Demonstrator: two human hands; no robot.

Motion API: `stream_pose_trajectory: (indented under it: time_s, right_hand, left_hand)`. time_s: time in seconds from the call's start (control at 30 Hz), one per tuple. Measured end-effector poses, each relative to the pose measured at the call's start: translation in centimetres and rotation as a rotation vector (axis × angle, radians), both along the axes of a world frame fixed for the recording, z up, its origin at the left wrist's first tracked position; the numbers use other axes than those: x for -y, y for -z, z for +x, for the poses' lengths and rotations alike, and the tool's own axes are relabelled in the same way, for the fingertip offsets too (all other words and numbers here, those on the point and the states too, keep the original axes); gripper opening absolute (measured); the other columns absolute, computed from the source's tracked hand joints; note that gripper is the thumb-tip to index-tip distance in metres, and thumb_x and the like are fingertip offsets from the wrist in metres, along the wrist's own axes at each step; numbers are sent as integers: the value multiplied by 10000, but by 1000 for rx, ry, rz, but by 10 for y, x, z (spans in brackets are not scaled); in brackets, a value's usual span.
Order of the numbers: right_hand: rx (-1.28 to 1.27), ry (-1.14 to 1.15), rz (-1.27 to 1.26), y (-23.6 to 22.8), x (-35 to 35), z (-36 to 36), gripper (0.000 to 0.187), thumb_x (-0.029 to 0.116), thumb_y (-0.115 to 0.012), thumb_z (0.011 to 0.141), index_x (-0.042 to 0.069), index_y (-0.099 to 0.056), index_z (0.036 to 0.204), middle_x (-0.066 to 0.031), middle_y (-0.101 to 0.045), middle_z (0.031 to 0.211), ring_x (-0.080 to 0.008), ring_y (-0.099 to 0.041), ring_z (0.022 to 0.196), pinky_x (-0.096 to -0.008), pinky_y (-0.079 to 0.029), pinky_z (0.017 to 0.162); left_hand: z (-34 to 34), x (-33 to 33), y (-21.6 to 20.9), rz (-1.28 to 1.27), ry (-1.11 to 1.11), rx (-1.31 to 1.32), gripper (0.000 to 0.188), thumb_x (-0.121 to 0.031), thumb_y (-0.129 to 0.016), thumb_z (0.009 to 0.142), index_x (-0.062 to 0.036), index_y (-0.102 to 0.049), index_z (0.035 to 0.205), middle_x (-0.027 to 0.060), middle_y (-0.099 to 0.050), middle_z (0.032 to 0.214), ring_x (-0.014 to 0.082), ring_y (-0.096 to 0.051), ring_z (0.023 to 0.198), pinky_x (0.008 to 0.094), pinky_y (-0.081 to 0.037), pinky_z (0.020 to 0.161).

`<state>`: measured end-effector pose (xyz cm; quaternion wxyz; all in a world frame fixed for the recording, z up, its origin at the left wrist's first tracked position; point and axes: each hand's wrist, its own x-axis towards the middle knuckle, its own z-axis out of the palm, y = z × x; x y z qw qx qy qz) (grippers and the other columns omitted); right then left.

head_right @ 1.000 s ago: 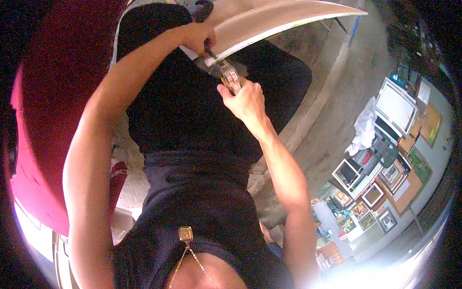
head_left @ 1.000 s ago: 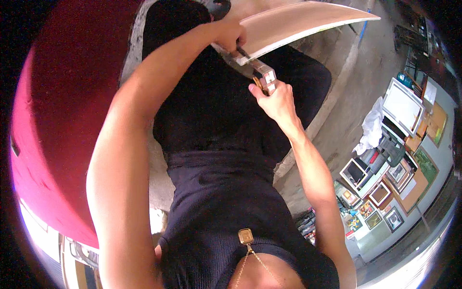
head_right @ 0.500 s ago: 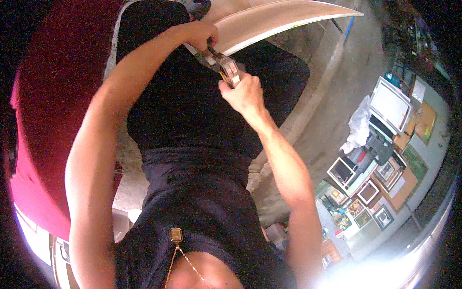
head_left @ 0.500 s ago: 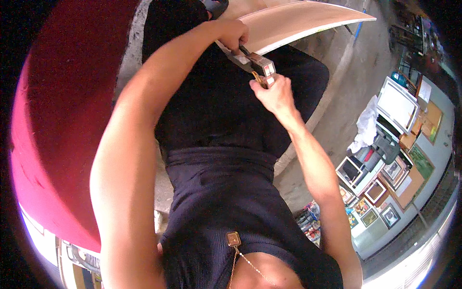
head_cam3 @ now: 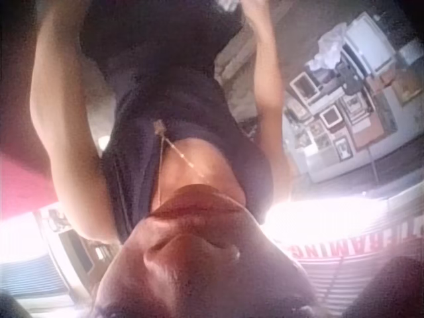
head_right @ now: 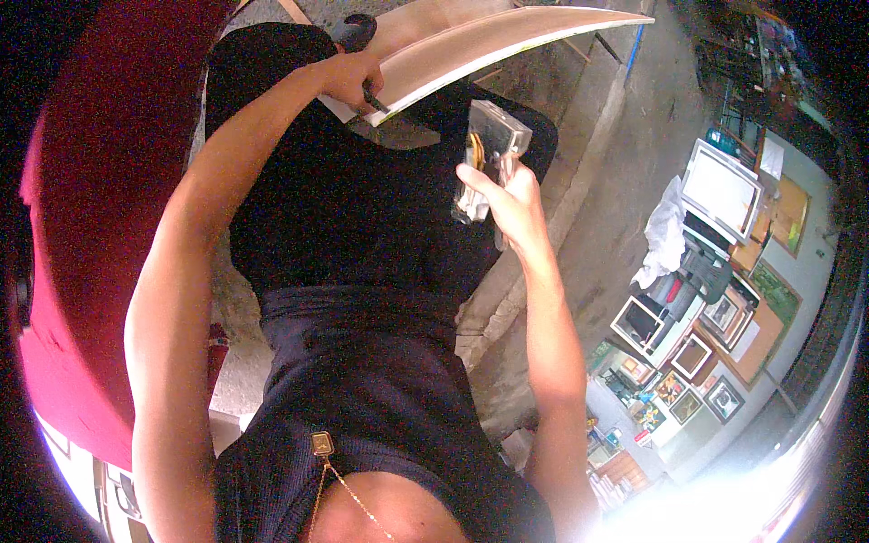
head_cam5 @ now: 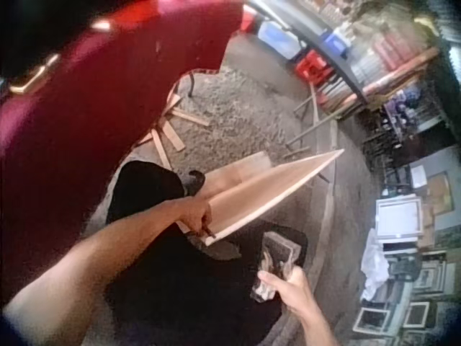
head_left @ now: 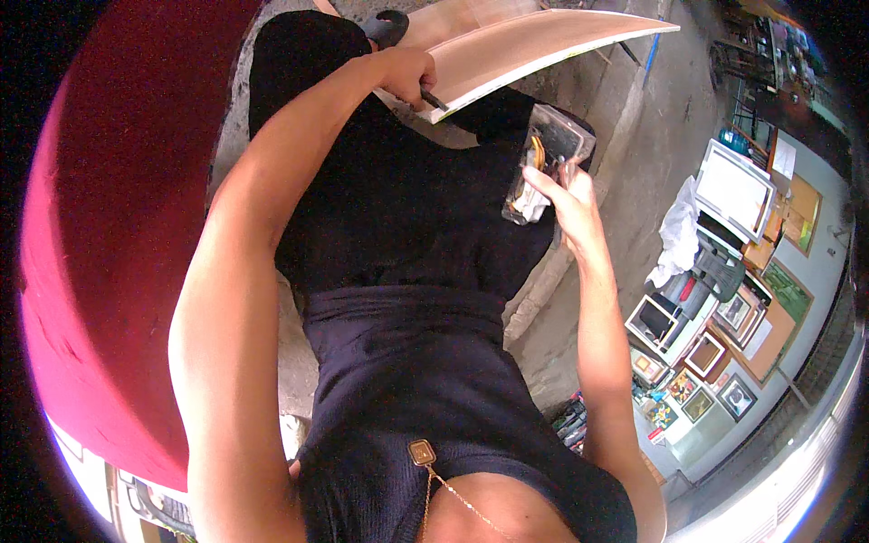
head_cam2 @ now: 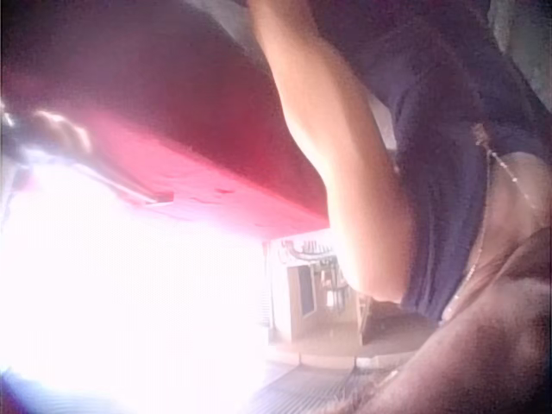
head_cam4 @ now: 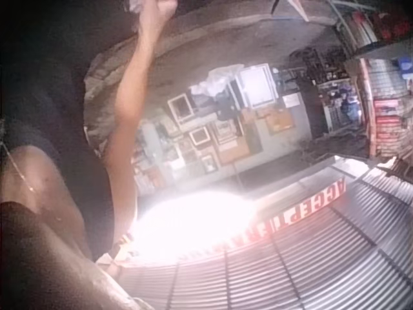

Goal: The person sits on the floor and uses a hammer to drive nails into a wooden frame, securing its joints. They repeatedly position the frame on their lap, tap the nails, and adjust the piece to continue fastening.

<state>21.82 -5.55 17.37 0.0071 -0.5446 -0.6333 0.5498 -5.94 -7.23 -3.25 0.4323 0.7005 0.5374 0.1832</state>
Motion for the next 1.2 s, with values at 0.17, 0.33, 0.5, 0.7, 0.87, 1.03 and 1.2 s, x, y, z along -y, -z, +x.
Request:
stream_pose_trajectory:
  time_s: [0.17,0.33,0.5,0.7,0.87,1.03,1.2]
  right_hand:
    - [-62,247,-184,-28,13,28,318,207,-686,872,6,-569,1089,-24,-599,915,-104,-560,785,-280,-472,744]
    - [-141,404,-116,-33,21,64,296,268,-576,950,-10,-570,1055,-54,-624,880,-141,-638,714,-263,-522,699]
    - [-6,414,51,-37,7,58,302,347,-551,959,59,-563,870,-5,-533,716,-111,-586,637,-212,-464,595]
    - [-105,94,-24,11,-72,12,355,348,-557,946,-2,-604,981,-11,-605,843,-100,-532,773,-262,-427,728]
    - [110,-223,83,49,-104,-38,416,399,-575,919,14,-601,764,-19,-561,669,-118,-502,636,-318,-426,618]
    - [130,-188,-151,49,-107,-44,299,374,-572,926,75,-592,916,25,-540,756,-75,-497,696,-273,-422,629]
    - [165,-22,-245,31,-113,-55,287,311,-607,896,43,-604,792,-20,-549,665,-128,-544,604,-307,-451,575]
  left_hand:
    - [-1,-1,-9,-43,29,-119,270,-259,-797,588,-66,-641,693,104,-638,707,272,-627,713,397,-466,617]
    - [-3,-4,-5,-126,64,-115,283,-248,-818,553,-80,-666,723,111,-659,804,285,-638,784,402,-484,670]
    - [-2,0,-2,-136,68,-125,300,-255,-827,539,-89,-677,737,100,-659,795,293,-634,799,406,-486,680]
    - [0,-5,-4,-103,111,-115,332,-296,-844,540,-88,-680,740,104,-654,772,300,-632,779,398,-493,683]
    - [-1,-5,-8,-103,129,-131,351,-352,-837,556,-95,-683,739,111,-663,754,317,-637,747,418,-488,657]
    - [1,-3,-20,-153,114,-128,314,-333,-825,566,-101,-685,725,92,-666,713,301,-643,691,416,-486,615]
    - [2,-3,-14,-78,125,-85,307,-316,-823,552,-106,-690,732,88,-676,730,288,-650,695,411,-488,606]
